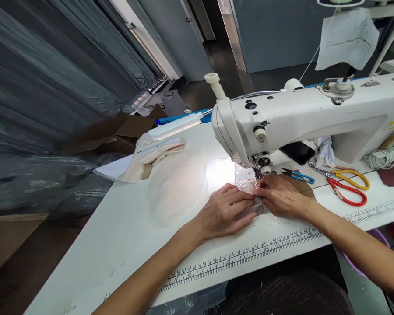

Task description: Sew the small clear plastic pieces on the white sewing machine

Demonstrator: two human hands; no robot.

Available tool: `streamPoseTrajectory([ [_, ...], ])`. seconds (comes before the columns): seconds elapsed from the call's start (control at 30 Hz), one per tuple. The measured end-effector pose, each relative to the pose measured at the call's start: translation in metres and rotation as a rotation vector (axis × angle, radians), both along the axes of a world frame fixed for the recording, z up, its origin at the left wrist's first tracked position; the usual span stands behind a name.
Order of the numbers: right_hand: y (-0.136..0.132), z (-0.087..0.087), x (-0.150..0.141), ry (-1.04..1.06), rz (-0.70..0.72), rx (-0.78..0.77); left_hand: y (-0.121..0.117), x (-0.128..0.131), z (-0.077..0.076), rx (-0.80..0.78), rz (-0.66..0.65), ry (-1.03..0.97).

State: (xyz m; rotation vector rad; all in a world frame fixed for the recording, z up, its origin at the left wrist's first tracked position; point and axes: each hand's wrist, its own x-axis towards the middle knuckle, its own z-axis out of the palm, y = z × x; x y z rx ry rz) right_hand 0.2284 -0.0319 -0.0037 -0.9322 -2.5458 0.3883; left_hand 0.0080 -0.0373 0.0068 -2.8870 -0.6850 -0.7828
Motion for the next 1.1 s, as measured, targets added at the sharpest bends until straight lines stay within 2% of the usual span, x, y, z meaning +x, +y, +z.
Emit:
streamPoseTrajectory([
  [0.07,0.001,0.000,0.000,-0.004,0.017,0.020,0.008,-0.004,0.004,-0.017,-0.022,0.003],
  [0.17,0.000,-0.001,0.001,-0.004,0.037,0.058,0.028,-0.010,0.002,-0.039,0.040,0.014],
  [0.3,-0.002,-0.004,0.002,-0.009,0.015,0.096,0.052,-0.015,-0.001,-0.074,0.107,0.179],
  [0.4,-0.004,-0.007,0.002,0.010,0.007,0.096,0.056,-0.016,0.008,-0.122,0.071,0.194],
  [0.47,-0.005,-0.009,0.002,0.023,0.005,0.088,0.053,-0.016,0.017,-0.229,0.029,0.129],
  [0.53,-0.005,-0.010,0.003,0.027,0.000,0.070,0.050,-0.015,0.022,-0.402,0.025,0.052],
  [0.63,-0.004,-0.011,0.003,0.030,-0.018,0.045,0.055,-0.013,0.019,-0.564,0.097,0.019],
  [0.73,-0.004,-0.011,0.002,0.038,-0.059,0.031,0.073,-0.014,0.009,-0.444,0.161,0.110],
  [0.83,-0.003,-0.011,0.001,0.040,-0.085,0.004,0.093,-0.016,0.002,-0.184,0.198,0.198],
  [0.9,-0.002,-0.010,0.002,0.044,-0.086,-0.016,0.098,-0.018,0.002,-0.003,0.232,0.218],
  [0.97,-0.001,-0.008,0.002,0.041,-0.081,-0.040,0.092,-0.020,0.006,0.143,0.261,0.177],
  [1.03,0.000,-0.006,0.003,0.030,-0.074,-0.070,0.074,-0.020,0.012,0.189,0.214,0.087],
  [1.1,0.001,-0.005,0.003,0.026,-0.079,-0.097,0.049,-0.019,0.018,0.093,0.034,0.011],
])
